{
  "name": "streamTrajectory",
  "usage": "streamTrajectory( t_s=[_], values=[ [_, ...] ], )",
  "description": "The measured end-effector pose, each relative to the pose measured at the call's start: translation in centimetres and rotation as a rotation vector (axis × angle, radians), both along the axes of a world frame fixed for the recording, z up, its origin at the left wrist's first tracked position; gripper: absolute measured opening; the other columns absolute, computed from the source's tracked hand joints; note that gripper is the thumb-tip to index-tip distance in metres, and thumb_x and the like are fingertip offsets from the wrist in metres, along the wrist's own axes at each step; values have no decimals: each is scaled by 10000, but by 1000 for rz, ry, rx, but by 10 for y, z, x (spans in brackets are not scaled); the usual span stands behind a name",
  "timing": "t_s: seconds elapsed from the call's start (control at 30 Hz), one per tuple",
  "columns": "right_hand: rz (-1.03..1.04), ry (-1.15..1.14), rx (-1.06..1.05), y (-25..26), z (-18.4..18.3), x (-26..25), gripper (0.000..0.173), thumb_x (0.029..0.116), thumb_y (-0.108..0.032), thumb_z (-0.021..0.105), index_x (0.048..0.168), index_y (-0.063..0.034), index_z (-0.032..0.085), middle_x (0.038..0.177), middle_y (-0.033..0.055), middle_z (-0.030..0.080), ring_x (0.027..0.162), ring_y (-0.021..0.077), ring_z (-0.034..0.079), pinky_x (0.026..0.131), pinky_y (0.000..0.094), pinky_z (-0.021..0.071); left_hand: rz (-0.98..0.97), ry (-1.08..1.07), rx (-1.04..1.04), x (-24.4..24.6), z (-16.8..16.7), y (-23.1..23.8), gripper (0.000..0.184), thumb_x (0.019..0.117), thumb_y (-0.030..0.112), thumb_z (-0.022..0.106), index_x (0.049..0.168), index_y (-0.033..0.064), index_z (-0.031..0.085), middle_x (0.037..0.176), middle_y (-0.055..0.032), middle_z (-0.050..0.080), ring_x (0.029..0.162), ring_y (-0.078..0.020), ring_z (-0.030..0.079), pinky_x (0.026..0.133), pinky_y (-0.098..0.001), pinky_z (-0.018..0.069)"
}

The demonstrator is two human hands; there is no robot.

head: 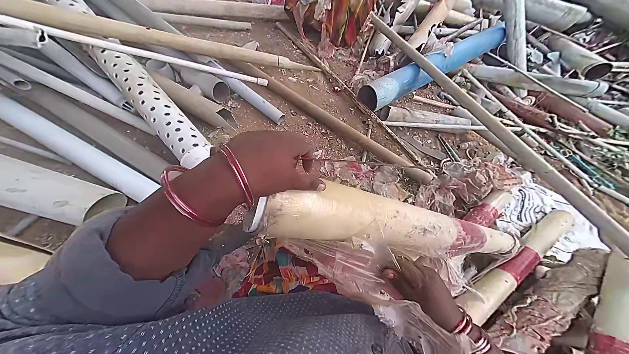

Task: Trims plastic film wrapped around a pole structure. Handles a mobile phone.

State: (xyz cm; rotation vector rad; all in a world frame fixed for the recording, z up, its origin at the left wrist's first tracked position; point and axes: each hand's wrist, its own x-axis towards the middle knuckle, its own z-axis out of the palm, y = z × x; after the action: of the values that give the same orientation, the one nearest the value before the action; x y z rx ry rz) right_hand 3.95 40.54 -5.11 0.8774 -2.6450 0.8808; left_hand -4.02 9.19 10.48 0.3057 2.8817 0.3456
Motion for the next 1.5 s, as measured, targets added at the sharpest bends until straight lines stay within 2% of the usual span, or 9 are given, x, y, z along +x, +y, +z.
streamTrajectory(
  t_s=[0.2, 0.33, 0.43, 0.5, 0.63, 0.73, 0.97, 1.2, 1.5],
  values=[
    [-130, -87, 188, 22, -47, 26, 414, 971, -286, 514, 813, 47, 702, 570, 170, 613, 513, 358, 661, 460, 509, 507, -36, 73, -18, 2, -10, 6, 358, 911, 530, 719, 1026, 193, 750, 922, -29, 677, 840, -218, 652, 713, -540, 509],
    [-178, -458, 114, 22, -44, 21, 464, 1016, -351, 526, 986, 75, 709, 766, 239, 701, 744, 423, 725, 654, 614, 543, -36, 55, -24, 0, -10, 12, 322, 919, 528, 714, 1023, 225, 754, 920, 1, 676, 825, -182, 648, 713, -515, 523],
    [-100, -577, -285, 48, -37, 9, 756, 950, -647, 506, 1205, 45, 675, 970, 64, 728, 865, 90, 669, 803, 310, 550, -40, 67, 2, -2, -11, 10, 281, 917, 490, 733, 992, 219, 750, 859, 5, 658, 749, -174, 620, 657, -501, 504],
    [-130, -550, -578, 64, -30, -1, 766, 926, -748, 481, 1191, -43, 622, 826, -144, 630, 717, -64, 568, 678, 158, 495, -47, 85, 12, -2, -13, 8, 266, 915, 476, 738, 978, 218, 747, 865, 7, 654, 761, -173, 621, 664, -499, 502],
    [-313, -349, -546, 66, 14, -15, 271, 1030, -232, 516, 1096, -11, 660, 846, -110, 606, 717, -99, 536, 679, 100, 460, -49, 154, 33, 1, -21, 5, 264, 906, 480, 747, 940, 218, 745, 863, -8, 633, 734, -200, 607, 626, -511, 480],
    [-266, -191, -359, 40, 30, -22, 248, 1000, -234, 602, 1062, -21, 714, 931, 10, 687, 772, -34, 590, 717, 145, 494, -68, 192, 38, 0, -25, 2, 279, 915, 496, 727, 938, 218, 740, 853, 3, 633, 721, -201, 606, 611, -513, 471],
    [-296, -123, 10, -21, 40, -27, 399, 927, -377, 714, 913, 19, 673, 815, 161, 663, 693, 309, 663, 580, 471, 501, -9, 172, 64, 5, -20, 7, 208, 898, 393, 775, 961, 197, 742, 875, 6, 648, 752, -183, 621, 652, -504, 497],
    [-232, -589, 19, -18, 58, -32, 308, 1059, -259, 527, 1009, 5, 677, 824, 117, 650, 765, 236, 633, 716, 448, 488, -21, 186, 80, 2, -21, 5, 198, 895, 356, 779, 956, 175, 726, 908, -16, 647, 774, -199, 611, 666, -511, 478],
    [-403, -31, 49, -21, 30, -19, 464, 927, -468, 669, 872, -8, 694, 709, 121, 668, 597, 284, 664, 500, 446, 489, -61, 236, 109, 1, -27, -1, 245, 871, 445, 741, 934, 209, 724, 864, 27, 624, 753, -156, 613, 647, -474, 492]
  ],
)
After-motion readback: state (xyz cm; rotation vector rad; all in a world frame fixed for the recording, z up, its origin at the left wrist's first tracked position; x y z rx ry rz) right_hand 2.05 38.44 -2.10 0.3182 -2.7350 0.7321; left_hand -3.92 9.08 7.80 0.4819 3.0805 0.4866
